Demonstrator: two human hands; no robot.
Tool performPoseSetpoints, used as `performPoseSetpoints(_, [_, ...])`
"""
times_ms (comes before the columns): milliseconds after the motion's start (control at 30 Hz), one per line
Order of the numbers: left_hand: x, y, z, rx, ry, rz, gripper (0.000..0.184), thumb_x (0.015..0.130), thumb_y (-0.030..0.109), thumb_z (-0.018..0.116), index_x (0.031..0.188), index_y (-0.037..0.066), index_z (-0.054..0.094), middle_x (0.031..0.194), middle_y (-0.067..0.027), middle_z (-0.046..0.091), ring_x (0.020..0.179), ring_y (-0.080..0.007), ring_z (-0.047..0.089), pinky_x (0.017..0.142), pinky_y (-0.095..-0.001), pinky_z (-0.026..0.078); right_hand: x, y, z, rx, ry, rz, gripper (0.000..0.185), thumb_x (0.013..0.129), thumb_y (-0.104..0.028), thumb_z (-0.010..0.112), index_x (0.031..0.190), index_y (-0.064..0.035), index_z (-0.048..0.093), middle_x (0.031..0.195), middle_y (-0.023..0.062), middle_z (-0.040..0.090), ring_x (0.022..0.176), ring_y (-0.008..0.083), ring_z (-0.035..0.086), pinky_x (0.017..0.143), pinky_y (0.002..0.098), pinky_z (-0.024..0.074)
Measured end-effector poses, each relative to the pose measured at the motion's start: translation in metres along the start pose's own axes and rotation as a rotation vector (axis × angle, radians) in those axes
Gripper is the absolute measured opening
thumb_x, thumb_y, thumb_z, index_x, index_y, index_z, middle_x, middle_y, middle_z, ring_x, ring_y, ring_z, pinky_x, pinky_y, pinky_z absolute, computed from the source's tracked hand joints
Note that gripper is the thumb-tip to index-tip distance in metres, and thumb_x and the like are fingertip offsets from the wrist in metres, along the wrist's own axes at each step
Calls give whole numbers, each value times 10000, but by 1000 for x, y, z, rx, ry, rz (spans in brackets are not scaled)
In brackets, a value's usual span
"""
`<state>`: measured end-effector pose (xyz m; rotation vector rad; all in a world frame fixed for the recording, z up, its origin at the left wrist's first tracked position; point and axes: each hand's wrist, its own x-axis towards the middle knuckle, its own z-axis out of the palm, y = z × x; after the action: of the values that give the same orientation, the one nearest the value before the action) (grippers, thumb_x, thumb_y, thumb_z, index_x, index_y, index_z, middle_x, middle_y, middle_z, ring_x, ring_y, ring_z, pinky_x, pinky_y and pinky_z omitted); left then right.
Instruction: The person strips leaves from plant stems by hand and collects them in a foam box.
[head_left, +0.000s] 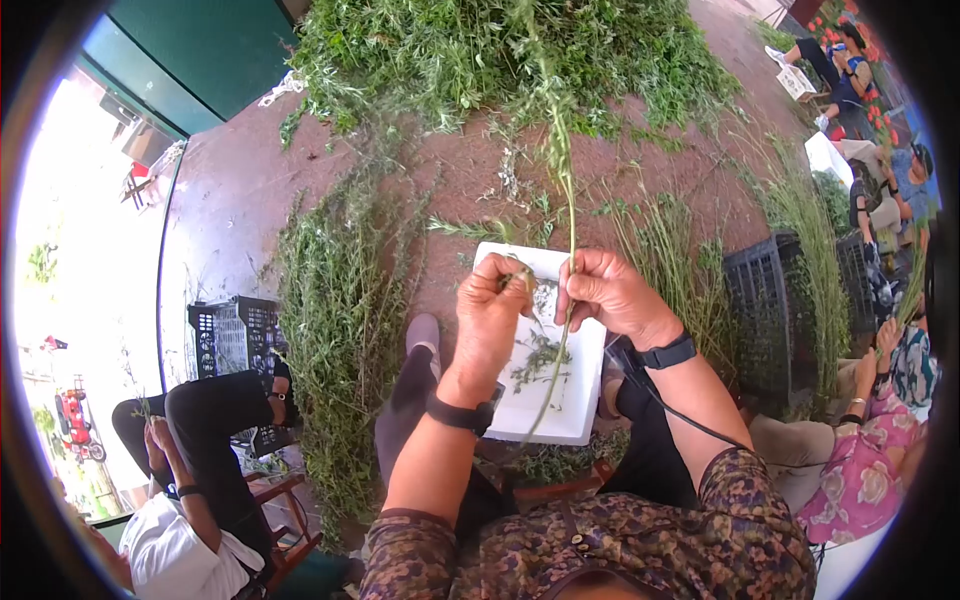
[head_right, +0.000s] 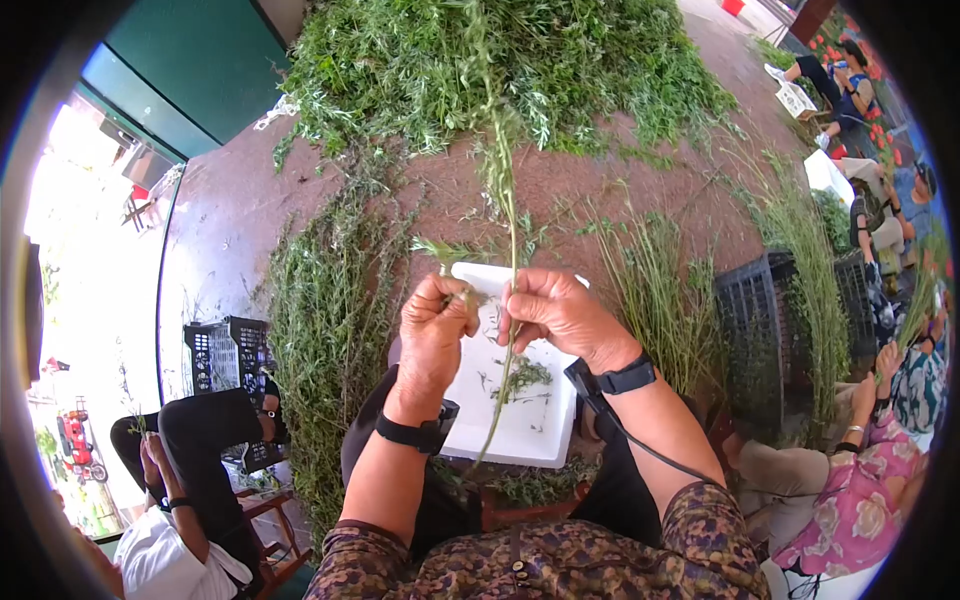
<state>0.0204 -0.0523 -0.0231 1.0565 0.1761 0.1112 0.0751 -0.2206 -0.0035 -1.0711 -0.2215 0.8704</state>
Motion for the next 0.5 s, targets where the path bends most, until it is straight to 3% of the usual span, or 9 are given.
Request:
performPoseSetpoints(100, [1,8,-5,67,-49,0,42,874,35,552,833,34,547,647,-12,527,557,-74,454,517,-208,372,-2,-3,-3,-75,43,9,149,887,-174,570,917,-28,575,803,95,624,763,194,644,609,270,546])
performPoseSetpoints(200, [1,4,-15,451,-163,-129,65,853,28,556,791,46,567,642,3,535,557,-59,458,506,-200,364,-3,-5,-3,-162,87,-11,145,891,-163,562,920,-23,581,799,87,621,757,183,641,617,277,542])
performPoseSetpoints(233, [1,8,-16,613,-231,-217,42,806,12,562,810,12,604,670,-20,585,583,-75,510,536,-223,416,-3,-4,-4,-198,87,-26,144,892,-161,561,920,-21,582,796,82,620,759,180,640,618,277,540])
performPoseSetpoints(333, [-2,9,-22,936,-473,-159,153,760,11,584,902,-29,626,722,-71,625,629,-124,566,602,-260,463,-5,-5,-8,-287,80,-48,140,890,-149,562,915,-15,589,789,69,618,760,170,638,617,274,537])
performPoseSetpoints(367, [-1,2,-28,959,-564,-115,286,729,28,605,1005,-45,610,769,-110,643,677,-162,600,654,-282,481,-6,-7,-8,-303,74,-34,136,887,-142,564,911,-11,591,786,64,617,757,166,638,615,273,537])
performPoseSetpoints(467, [-5,3,-25,1000,-385,3,309,733,112,636,1000,-41,606,777,-173,646,796,-338,610,750,-383,468,-6,-7,-7,-369,41,-13,118,874,-109,569,905,1,596,776,53,618,740,149,636,608,266,535])
performPoseSetpoints(500, [-4,12,-18,1092,-305,-35,375,720,128,687,1042,-38,590,766,-131,641,733,-250,614,688,-338,479,-6,-6,-6,-394,26,-10,111,868,-96,570,904,5,598,772,49,618,734,143,635,605,263,535])
